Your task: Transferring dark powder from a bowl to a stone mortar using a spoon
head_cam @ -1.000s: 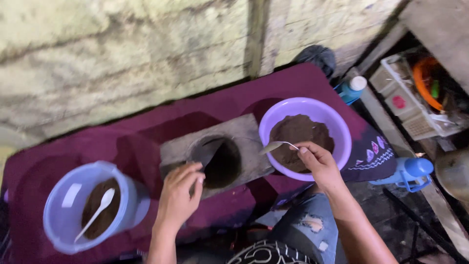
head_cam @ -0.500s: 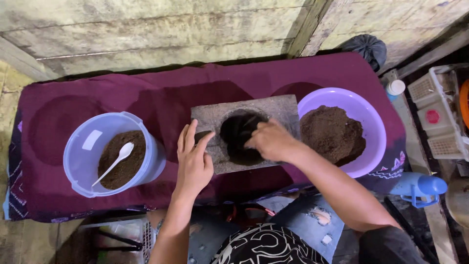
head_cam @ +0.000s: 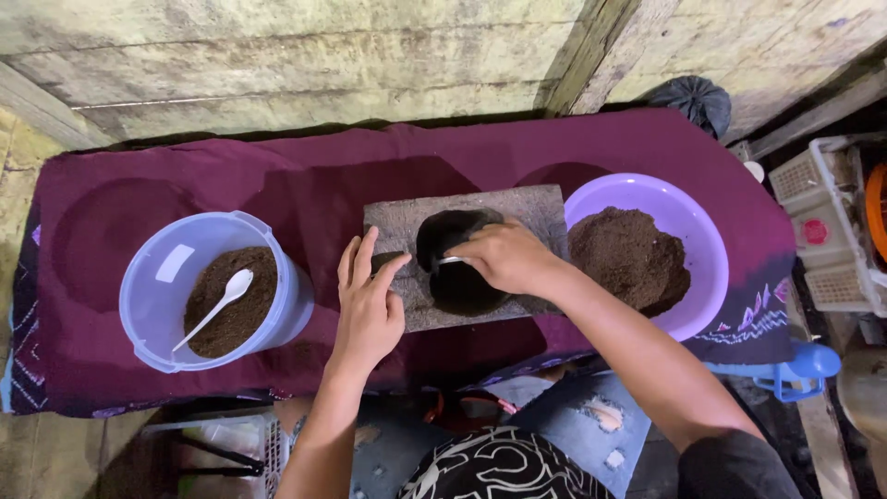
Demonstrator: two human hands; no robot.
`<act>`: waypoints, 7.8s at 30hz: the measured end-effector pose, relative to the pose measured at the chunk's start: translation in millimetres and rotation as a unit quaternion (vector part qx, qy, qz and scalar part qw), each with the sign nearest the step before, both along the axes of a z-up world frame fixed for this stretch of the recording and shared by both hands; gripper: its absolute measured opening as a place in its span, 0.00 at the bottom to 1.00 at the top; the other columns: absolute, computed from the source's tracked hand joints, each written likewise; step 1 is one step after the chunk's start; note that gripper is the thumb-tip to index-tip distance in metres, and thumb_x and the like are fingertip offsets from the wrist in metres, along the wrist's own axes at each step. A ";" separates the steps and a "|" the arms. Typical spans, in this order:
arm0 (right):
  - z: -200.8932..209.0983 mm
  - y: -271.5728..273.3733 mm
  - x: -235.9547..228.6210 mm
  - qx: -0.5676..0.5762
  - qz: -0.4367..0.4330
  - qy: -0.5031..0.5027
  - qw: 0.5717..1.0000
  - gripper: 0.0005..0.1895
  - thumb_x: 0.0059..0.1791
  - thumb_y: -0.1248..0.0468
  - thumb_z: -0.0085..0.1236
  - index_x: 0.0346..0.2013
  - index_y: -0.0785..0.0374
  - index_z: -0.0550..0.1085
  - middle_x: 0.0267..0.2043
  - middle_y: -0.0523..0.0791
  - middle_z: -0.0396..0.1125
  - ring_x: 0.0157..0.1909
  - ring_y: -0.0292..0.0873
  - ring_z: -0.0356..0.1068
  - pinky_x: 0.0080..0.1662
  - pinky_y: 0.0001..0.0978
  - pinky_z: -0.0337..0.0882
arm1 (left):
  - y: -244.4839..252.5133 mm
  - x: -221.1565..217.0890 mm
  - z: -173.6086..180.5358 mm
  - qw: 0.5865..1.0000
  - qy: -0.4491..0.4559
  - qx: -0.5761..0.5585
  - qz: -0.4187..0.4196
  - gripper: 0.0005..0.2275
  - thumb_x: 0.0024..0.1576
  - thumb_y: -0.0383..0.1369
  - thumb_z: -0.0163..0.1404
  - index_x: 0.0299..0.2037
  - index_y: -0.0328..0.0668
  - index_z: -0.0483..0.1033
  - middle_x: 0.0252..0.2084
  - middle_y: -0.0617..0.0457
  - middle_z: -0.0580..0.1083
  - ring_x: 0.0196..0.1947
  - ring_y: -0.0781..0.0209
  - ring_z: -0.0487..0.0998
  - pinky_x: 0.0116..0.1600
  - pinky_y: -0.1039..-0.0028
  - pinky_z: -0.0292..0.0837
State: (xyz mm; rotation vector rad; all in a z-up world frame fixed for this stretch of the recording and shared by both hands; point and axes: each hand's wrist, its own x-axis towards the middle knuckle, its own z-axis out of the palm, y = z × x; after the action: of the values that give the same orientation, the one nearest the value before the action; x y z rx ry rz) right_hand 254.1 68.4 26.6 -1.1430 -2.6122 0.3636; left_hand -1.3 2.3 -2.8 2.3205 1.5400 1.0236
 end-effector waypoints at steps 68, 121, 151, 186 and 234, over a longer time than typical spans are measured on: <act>25.4 2.1 19.9 -0.325 0.025 -0.239 0.915 0.18 0.54 0.62 0.44 0.49 0.61 0.81 0.46 0.53 0.78 0.45 0.58 0.77 0.43 0.49 0.75 | -2.4 1.3 0.1 1.000 -0.002 -0.024 0.018 0.24 0.46 0.21 0.44 0.54 0.48 0.77 0.73 0.43 0.58 0.73 0.34 0.54 0.66 0.37 0.59; -71.1 -144.4 297.3 0.329 -0.453 -0.264 0.785 0.25 0.50 0.62 0.46 0.57 0.36 0.78 0.21 0.36 0.65 0.22 0.38 0.68 0.29 0.31 0.71 | 76.4 308.5 -46.2 0.931 0.249 -0.116 -0.239 0.18 0.60 0.41 0.41 0.42 0.35 0.81 0.44 0.41 0.78 0.42 0.38 0.81 0.57 0.39 0.64; -38.3 -6.1 10.2 0.216 -0.090 -0.139 0.962 0.22 0.53 0.64 0.42 0.59 0.42 0.74 0.28 0.38 0.67 0.31 0.41 0.73 0.35 0.35 0.72 | 15.8 3.3 17.4 0.997 -0.035 0.038 -0.064 0.04 0.57 0.26 0.51 0.38 0.44 0.80 0.44 0.52 0.76 0.57 0.46 0.75 0.63 0.58 0.68; -33.5 3.8 33.9 0.037 0.065 -0.072 0.995 0.17 0.46 0.62 0.53 0.43 0.35 0.82 0.26 0.37 0.66 0.36 0.44 0.65 0.40 0.40 0.63 | 10.2 -0.3 3.1 0.991 -0.121 0.043 -0.030 0.24 0.44 0.14 0.39 0.48 0.43 0.78 0.50 0.50 0.73 0.61 0.39 0.71 0.64 0.50 0.68; -10.1 -3.5 19.7 -0.061 0.050 -0.352 0.933 0.14 0.45 0.72 0.51 0.19 0.55 0.79 0.19 0.43 0.71 0.28 0.47 0.74 0.32 0.42 0.71 | 7.9 -0.2 2.0 0.993 -0.115 0.030 -0.018 0.23 0.43 0.13 0.40 0.46 0.43 0.78 0.50 0.50 0.72 0.62 0.39 0.71 0.65 0.50 0.68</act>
State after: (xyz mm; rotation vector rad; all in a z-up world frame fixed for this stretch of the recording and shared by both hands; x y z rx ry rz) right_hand 273.7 65.0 16.5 -1.3814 -3.3112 0.1480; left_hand -1.5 10.2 -0.8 2.1683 1.3923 1.2939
